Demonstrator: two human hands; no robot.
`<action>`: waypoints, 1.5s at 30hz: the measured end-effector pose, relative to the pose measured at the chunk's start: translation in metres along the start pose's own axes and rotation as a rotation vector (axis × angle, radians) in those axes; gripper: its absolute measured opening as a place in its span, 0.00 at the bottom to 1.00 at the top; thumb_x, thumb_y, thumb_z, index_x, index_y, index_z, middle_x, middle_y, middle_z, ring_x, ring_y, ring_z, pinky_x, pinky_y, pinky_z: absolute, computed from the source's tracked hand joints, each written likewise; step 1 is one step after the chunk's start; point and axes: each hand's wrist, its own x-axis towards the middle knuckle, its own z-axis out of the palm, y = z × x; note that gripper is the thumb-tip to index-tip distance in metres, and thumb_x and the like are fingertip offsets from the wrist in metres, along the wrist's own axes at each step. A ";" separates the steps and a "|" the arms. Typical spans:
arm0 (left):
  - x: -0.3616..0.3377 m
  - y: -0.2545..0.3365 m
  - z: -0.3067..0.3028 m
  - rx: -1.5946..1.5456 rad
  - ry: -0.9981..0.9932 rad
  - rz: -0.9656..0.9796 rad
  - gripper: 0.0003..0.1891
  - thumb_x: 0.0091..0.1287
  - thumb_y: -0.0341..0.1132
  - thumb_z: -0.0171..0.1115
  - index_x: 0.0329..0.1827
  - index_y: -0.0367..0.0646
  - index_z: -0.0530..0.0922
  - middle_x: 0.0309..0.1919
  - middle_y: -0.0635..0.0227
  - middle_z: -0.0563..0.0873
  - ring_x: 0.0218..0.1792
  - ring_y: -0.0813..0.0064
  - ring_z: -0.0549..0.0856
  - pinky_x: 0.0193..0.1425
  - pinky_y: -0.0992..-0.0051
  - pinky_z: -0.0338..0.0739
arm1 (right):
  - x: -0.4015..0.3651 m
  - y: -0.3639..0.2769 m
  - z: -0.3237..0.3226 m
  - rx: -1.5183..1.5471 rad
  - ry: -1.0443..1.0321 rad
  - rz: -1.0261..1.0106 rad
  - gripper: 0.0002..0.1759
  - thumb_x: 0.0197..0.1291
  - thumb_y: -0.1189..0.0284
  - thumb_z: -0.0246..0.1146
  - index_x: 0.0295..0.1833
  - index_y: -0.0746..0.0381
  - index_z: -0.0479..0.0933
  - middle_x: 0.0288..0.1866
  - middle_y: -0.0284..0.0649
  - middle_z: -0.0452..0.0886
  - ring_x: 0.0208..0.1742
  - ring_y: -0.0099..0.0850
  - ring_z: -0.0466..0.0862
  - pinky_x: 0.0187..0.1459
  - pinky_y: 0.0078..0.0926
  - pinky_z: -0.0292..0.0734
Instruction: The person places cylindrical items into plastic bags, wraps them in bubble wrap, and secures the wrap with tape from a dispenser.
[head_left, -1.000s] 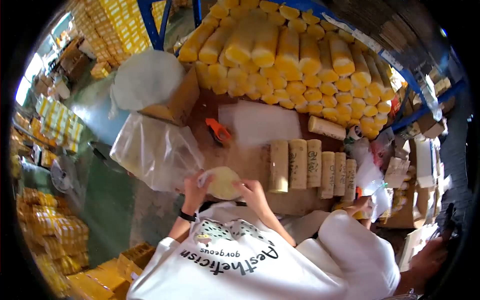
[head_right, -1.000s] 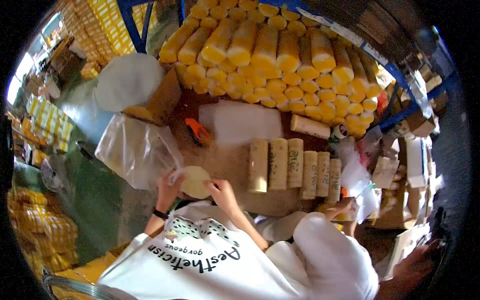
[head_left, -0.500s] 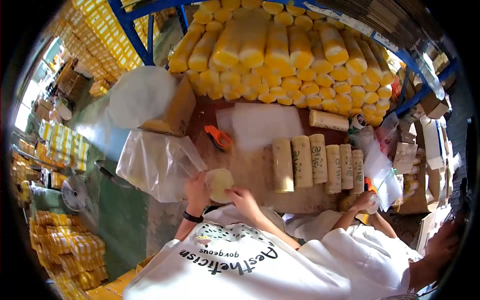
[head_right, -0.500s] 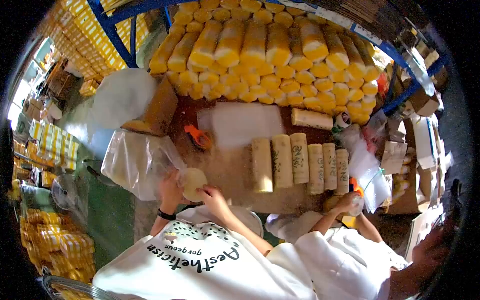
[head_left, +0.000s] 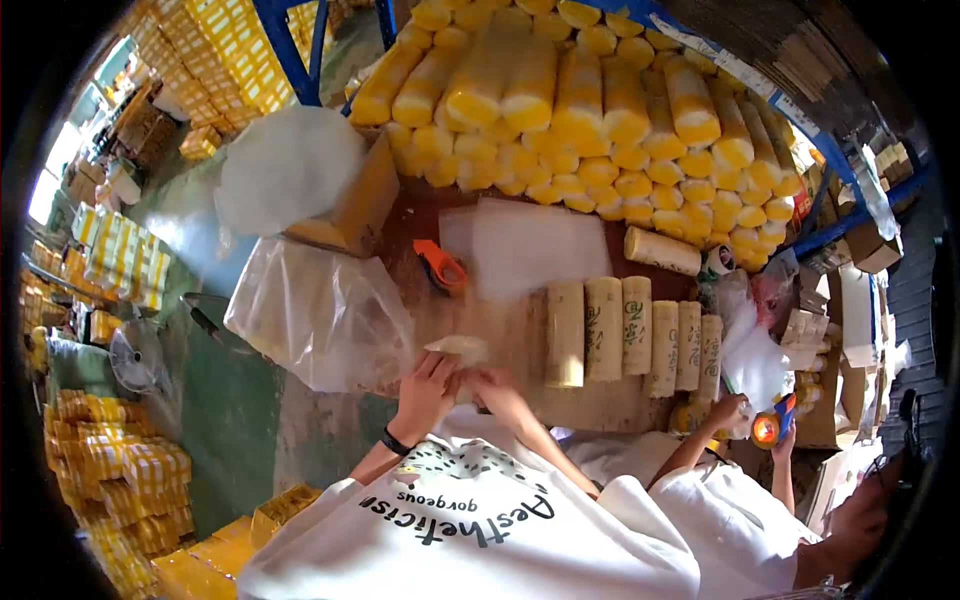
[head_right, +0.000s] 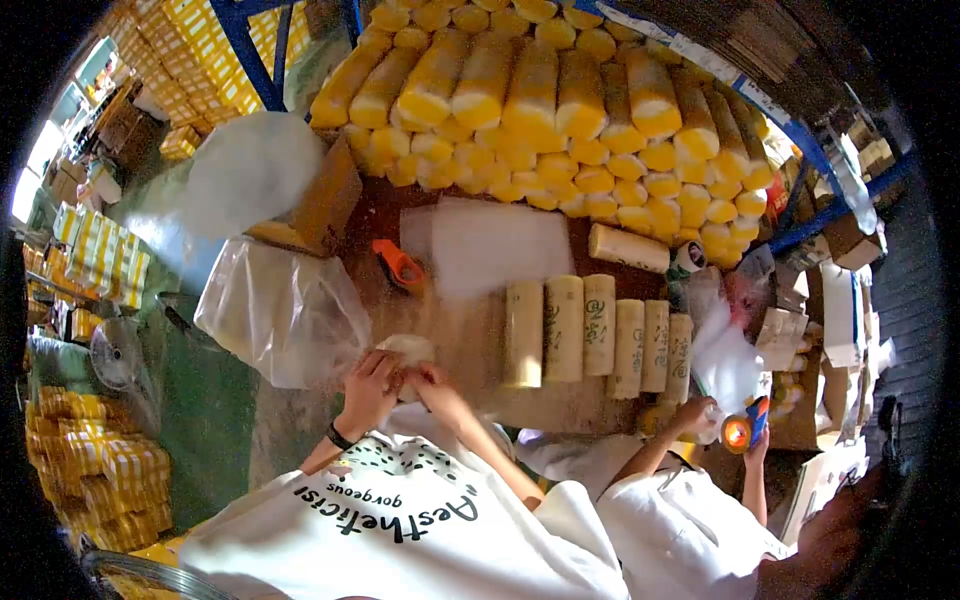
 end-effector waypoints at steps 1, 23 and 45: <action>0.000 -0.002 0.003 0.016 -0.018 0.036 0.14 0.49 0.26 0.62 0.41 0.44 0.79 0.37 0.64 0.79 0.41 0.58 0.78 0.43 0.65 0.76 | -0.001 -0.005 -0.002 -0.047 0.038 0.004 0.13 0.65 0.64 0.56 0.34 0.61 0.78 0.20 0.28 0.71 0.22 0.16 0.68 0.22 0.17 0.62; -0.010 -0.025 0.007 -0.066 0.154 -0.007 0.12 0.41 0.31 0.69 0.30 0.45 0.79 0.32 0.66 0.76 0.36 0.59 0.74 0.37 0.64 0.73 | 0.005 -0.010 0.009 -0.265 0.101 -0.473 0.14 0.58 0.74 0.65 0.49 0.62 0.72 0.37 0.34 0.75 0.37 0.21 0.76 0.36 0.20 0.72; 0.004 -0.011 0.013 -0.123 0.111 -0.203 0.15 0.48 0.27 0.65 0.40 0.50 0.78 0.33 0.68 0.79 0.34 0.60 0.81 0.33 0.66 0.76 | 0.009 -0.022 0.008 -0.573 0.265 -0.641 0.11 0.47 0.73 0.67 0.37 0.63 0.76 0.38 0.42 0.79 0.43 0.43 0.79 0.43 0.37 0.74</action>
